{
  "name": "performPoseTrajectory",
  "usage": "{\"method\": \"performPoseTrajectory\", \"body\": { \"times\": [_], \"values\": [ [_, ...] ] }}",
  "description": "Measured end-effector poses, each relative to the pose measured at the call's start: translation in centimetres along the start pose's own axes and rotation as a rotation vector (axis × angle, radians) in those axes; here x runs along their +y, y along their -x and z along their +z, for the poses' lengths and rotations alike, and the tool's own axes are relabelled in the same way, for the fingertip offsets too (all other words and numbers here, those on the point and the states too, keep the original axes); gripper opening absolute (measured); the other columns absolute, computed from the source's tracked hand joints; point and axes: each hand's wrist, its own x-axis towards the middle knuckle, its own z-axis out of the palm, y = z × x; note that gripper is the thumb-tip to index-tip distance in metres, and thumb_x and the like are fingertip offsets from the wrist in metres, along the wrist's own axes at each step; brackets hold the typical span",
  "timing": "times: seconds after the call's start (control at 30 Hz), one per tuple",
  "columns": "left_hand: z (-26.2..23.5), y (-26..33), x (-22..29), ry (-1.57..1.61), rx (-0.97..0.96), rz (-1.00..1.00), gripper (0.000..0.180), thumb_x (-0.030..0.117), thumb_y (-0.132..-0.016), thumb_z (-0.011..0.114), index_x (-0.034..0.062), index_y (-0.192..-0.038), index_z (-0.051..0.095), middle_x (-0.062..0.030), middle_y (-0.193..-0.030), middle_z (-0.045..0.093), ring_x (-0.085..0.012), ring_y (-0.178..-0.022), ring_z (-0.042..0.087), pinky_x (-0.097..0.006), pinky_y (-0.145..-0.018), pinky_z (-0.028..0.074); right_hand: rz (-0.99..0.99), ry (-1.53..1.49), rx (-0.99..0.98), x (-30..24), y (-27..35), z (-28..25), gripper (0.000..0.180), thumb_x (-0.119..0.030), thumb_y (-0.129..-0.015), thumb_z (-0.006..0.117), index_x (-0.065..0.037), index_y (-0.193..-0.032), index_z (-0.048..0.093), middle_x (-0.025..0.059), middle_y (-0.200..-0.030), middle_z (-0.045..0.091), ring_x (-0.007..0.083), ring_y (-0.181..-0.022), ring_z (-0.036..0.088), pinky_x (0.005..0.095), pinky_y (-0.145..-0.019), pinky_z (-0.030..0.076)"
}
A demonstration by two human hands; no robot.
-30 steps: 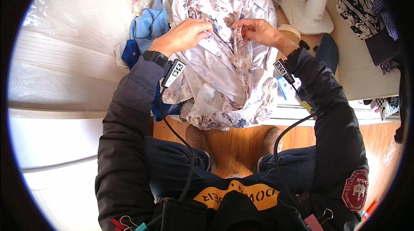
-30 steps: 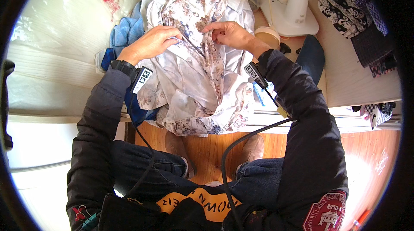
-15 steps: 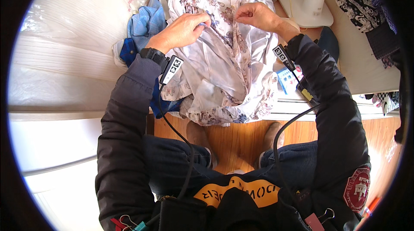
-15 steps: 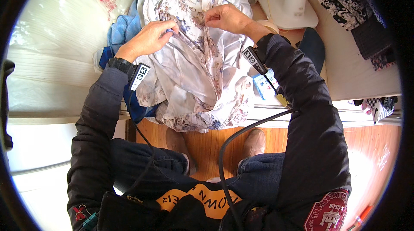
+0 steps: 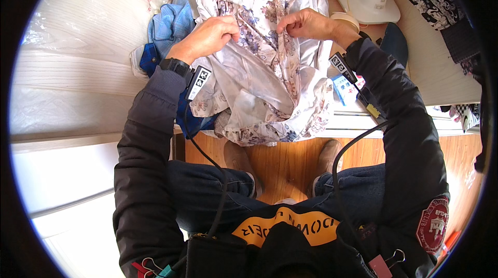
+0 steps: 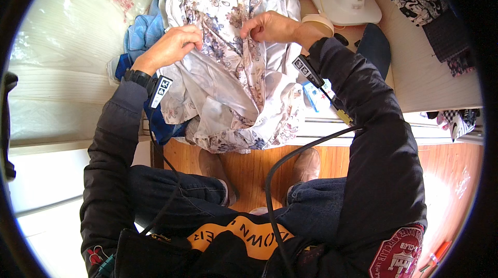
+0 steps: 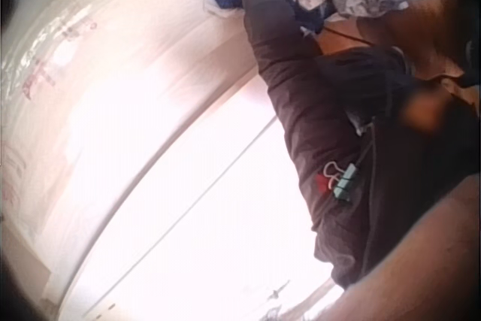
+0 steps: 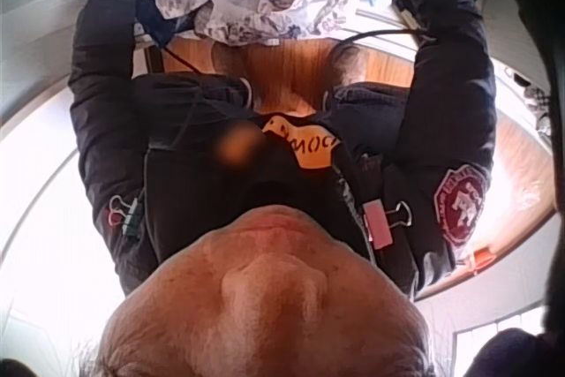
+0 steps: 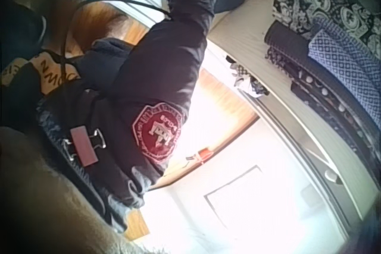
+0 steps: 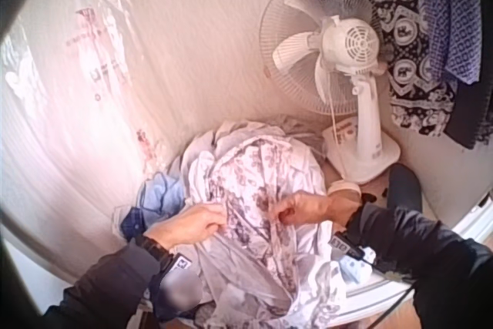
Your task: The person sits on the floor and folds a black floral garment, then picks up a white floral garment, unfolds it, and folds it neatly. The person handles the garments by hand and places them on a pile.
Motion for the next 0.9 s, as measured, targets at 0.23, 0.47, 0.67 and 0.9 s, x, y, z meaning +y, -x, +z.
{"method": "performPoseTrajectory", "body": {
  "times": [0.23,0.47,0.67,0.9],
  "values": [
    [0.1,0.2,0.1,-0.105,-0.082,-0.043,0.023,-0.011,-0.071,0.055,0.0031,-0.088,0.061,-0.0078,-0.090,0.060,-0.0281,-0.088,0.060,-0.035,-0.077,0.047,0.028,-0.020,0.010,-0.3,0.0,0.2,0.021,0.001,-0.083,0.062,-0.011,-0.098,0.072,-0.0031,-0.082,0.067,0.0061,-0.074,0.060,0.0229,-0.071,0.050],
    [2.0,0.9,2.3,-0.259,-0.060,0.127,0.038,0.002,-0.069,0.068,0.0132,-0.106,0.063,-0.0042,-0.109,0.056,-0.0254,-0.112,0.050,-0.037,-0.099,0.035,0.043,-0.108,-0.080,0.0,0.1,0.2,0.027,0.004,-0.083,0.058,-0.011,-0.100,0.074,-0.0016,-0.082,0.068,0.0069,-0.069,0.058,0.0236,-0.069,0.051],
    [4.4,0.5,2.4,-0.215,-0.030,0.160,0.024,0.007,-0.075,0.069,0.0129,-0.097,0.069,-0.0013,-0.089,0.059,-0.0202,-0.097,0.055,-0.033,-0.091,0.038,0.059,-0.216,-0.110,0.4,0.1,0.3,0.025,0.007,-0.082,0.058,-0.005,-0.098,0.073,0.0011,-0.090,0.070,0.0084,-0.078,0.063,0.0222,-0.077,0.052],
    [3.9,-0.2,2.5,0.064,-0.002,0.083,0.019,0.006,-0.083,0.064,0.0073,-0.101,0.068,-0.0097,-0.090,0.068,-0.0274,-0.087,0.064,-0.037,-0.079,0.049,-0.052,-0.209,-0.037,-0.7,0.1,0.7,0.019,0.002,-0.081,0.067,-0.004,-0.098,0.072,0.0021,-0.093,0.071,0.0084,-0.083,0.065,0.0228,-0.080,0.052]
  ]
}}
